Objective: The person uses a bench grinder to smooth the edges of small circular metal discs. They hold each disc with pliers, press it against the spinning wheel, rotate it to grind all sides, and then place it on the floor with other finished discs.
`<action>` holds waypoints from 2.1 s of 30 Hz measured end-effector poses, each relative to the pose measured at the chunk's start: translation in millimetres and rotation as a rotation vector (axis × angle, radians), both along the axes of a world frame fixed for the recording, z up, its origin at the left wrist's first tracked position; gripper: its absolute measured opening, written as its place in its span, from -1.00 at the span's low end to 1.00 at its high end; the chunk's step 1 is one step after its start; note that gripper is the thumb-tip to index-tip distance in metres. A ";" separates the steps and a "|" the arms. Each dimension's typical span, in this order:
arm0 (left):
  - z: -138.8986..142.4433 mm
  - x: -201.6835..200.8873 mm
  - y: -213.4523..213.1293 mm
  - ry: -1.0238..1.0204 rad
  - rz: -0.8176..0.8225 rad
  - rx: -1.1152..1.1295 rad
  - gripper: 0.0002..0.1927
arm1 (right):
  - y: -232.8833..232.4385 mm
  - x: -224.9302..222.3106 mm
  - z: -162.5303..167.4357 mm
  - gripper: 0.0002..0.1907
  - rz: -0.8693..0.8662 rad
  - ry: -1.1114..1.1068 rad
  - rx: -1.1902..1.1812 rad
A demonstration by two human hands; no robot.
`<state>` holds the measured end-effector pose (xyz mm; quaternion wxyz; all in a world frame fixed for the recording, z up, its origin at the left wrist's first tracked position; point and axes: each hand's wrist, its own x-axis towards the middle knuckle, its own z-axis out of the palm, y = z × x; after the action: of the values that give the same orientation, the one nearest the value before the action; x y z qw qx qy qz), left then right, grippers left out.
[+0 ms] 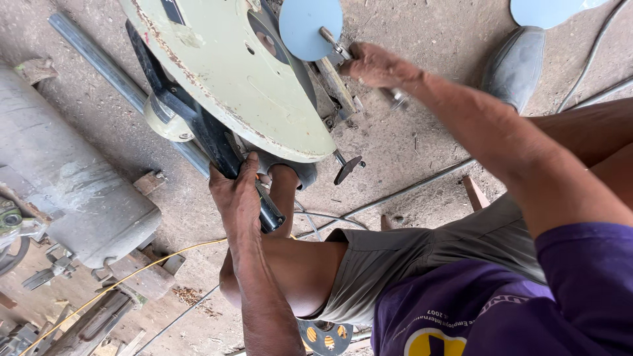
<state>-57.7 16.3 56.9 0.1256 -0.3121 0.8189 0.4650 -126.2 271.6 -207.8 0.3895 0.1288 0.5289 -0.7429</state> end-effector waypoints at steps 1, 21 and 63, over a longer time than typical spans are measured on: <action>0.1 -0.1 -0.1 -0.003 0.002 -0.004 -0.58 | -13.2 4.2 -14.0 -0.79 -0.199 -0.156 -0.304; -2.9 3.0 -1.8 0.053 -0.014 0.021 -0.63 | -56.9 90.5 -46.3 -0.72 -0.347 0.129 -0.006; -2.1 8.7 -3.0 0.043 -0.001 0.004 -0.55 | 37.3 38.0 60.7 -0.71 0.608 0.333 0.766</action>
<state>-49.1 13.3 54.9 0.1085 -0.3014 0.8207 0.4732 -88.3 308.9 -147.1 0.4232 -0.0174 0.8314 -0.3597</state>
